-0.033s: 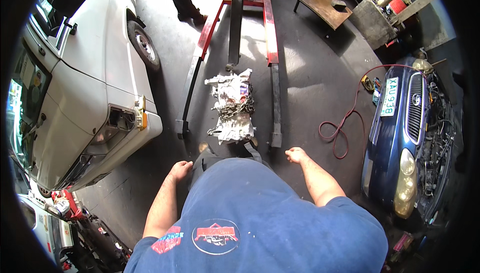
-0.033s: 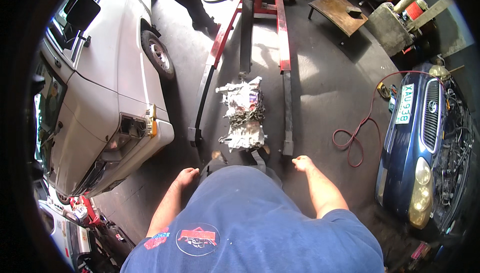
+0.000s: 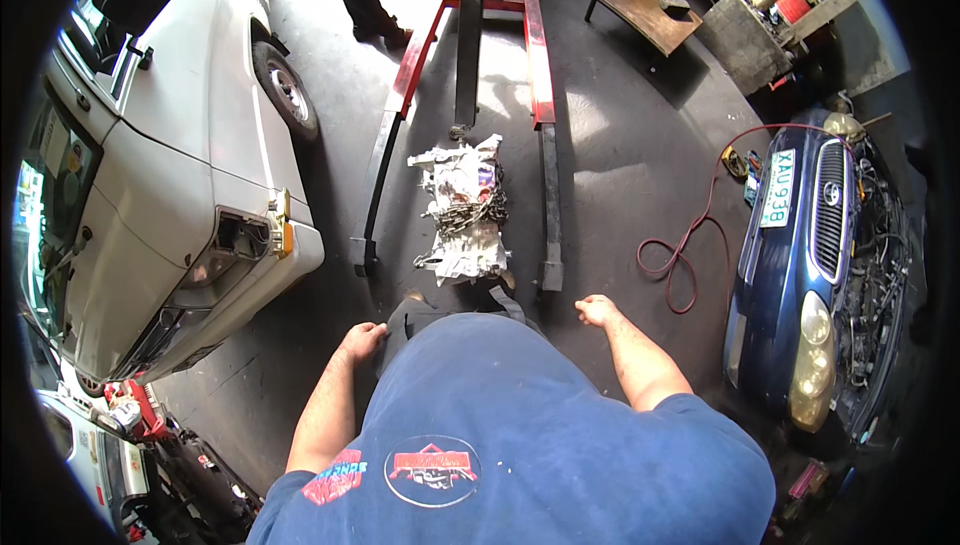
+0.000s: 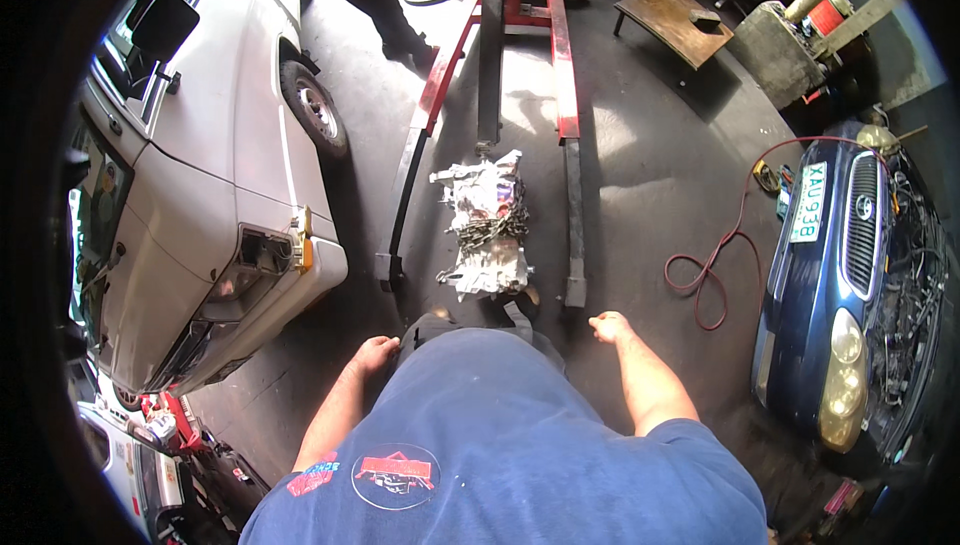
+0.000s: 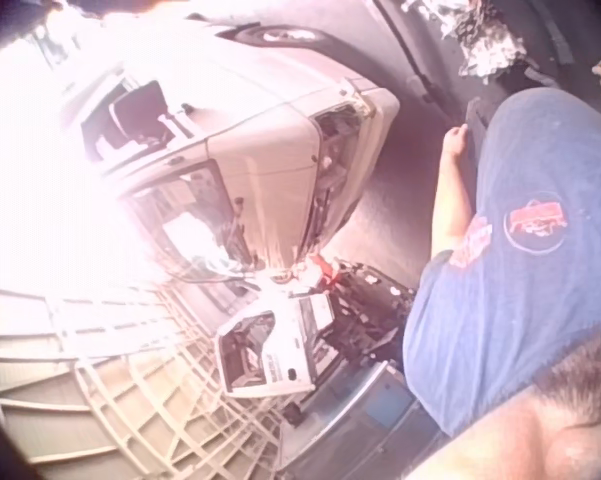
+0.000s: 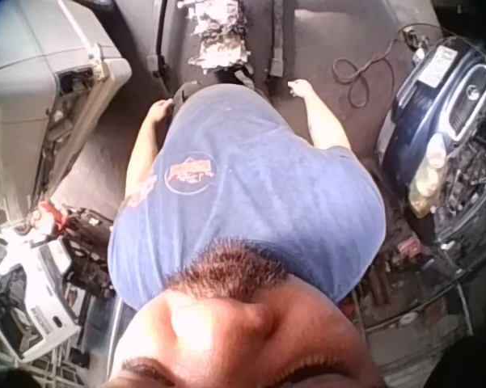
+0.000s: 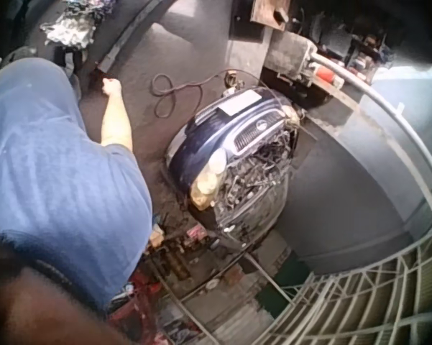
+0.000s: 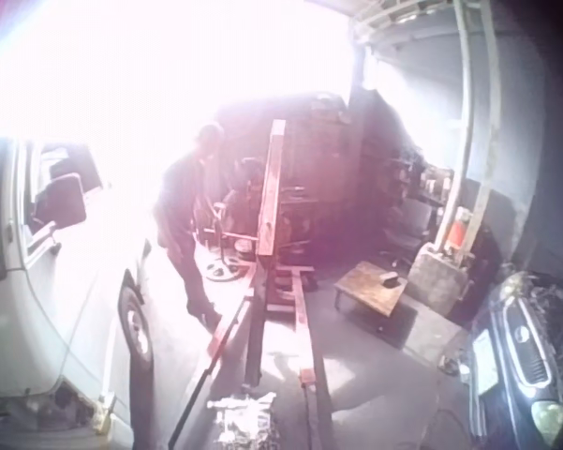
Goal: The person secures a wrapped engine block to a red engine hoist using a metal chain. They wrap the chain around the engine, attach the hook to the hoist, and adjust the chain to ensure the load is stable.
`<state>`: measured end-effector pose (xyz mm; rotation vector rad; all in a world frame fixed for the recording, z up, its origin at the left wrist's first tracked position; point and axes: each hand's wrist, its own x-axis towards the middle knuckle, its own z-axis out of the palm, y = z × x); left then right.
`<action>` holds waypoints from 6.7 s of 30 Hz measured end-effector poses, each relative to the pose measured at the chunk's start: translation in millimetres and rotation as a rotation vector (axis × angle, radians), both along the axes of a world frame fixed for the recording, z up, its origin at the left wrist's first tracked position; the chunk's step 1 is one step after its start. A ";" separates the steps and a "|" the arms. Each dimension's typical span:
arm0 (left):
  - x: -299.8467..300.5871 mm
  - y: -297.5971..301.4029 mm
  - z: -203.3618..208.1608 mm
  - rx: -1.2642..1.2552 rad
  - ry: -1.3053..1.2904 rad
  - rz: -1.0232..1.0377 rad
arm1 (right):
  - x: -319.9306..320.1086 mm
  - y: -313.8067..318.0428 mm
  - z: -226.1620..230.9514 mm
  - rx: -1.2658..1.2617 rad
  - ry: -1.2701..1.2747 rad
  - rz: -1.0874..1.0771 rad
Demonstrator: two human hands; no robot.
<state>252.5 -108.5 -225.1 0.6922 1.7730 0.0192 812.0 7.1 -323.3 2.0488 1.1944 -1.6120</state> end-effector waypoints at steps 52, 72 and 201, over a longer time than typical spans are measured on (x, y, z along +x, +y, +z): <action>333.8 -63.3 -12.1 0.420 -0.112 -0.427 | 370.7 -391.4 12.2 -0.256 -0.173 -0.361; 230.6 96.7 -93.5 0.242 -0.010 -0.271 | 302.3 -112.9 21.7 -0.126 -0.279 -0.086; 210.4 436.9 -354.5 0.317 1.398 0.920 | -213.0 619.0 -205.0 0.265 -0.085 1.359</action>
